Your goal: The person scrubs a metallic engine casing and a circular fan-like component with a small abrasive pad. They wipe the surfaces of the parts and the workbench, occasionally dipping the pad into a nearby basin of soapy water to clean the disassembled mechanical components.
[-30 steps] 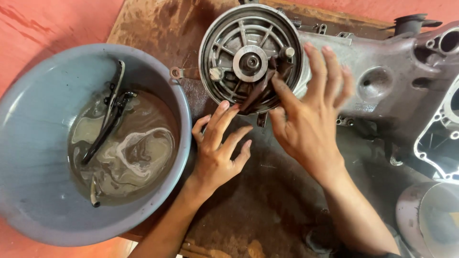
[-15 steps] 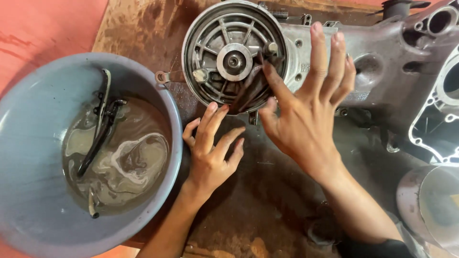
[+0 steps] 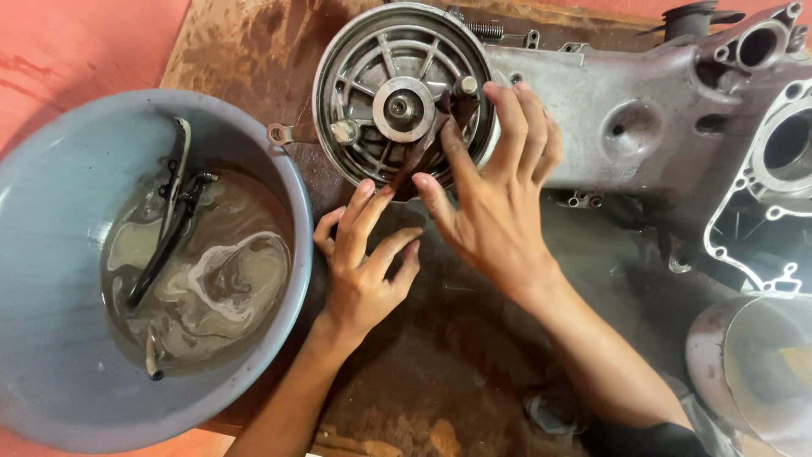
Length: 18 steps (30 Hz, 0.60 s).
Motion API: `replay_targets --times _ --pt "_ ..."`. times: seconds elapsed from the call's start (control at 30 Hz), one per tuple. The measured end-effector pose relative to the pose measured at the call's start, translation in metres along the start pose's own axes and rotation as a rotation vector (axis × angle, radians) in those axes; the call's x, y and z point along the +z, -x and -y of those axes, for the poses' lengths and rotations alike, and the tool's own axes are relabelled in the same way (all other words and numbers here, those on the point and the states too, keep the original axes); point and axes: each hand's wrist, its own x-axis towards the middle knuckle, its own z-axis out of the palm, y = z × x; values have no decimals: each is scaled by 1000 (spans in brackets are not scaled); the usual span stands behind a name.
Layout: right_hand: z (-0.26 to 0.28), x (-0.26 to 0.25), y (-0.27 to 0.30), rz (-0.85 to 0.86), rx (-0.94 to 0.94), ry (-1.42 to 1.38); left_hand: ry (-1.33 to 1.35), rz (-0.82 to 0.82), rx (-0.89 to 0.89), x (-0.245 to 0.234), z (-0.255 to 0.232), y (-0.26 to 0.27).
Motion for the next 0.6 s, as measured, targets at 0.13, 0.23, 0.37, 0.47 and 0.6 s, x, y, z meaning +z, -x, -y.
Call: replay_targets --times 0.13,0.23,0.37,0.47,0.6 --pt "-2 -19 -2 -16 -53 -89 23 4 -14 -4 -2 -2" --pt "4 -21 -4 69 56 37 45 12 -17 -5 0 -2" --pt "4 -3 -5 -135 -59 119 34 28 -21 -1 -1 1" --pt "1 -15 -3 -109 -80 103 18 44 -27 0 -5 3" --pt "8 -27 -10 -92 -17 81 -10 59 -22 -2 -3 2"
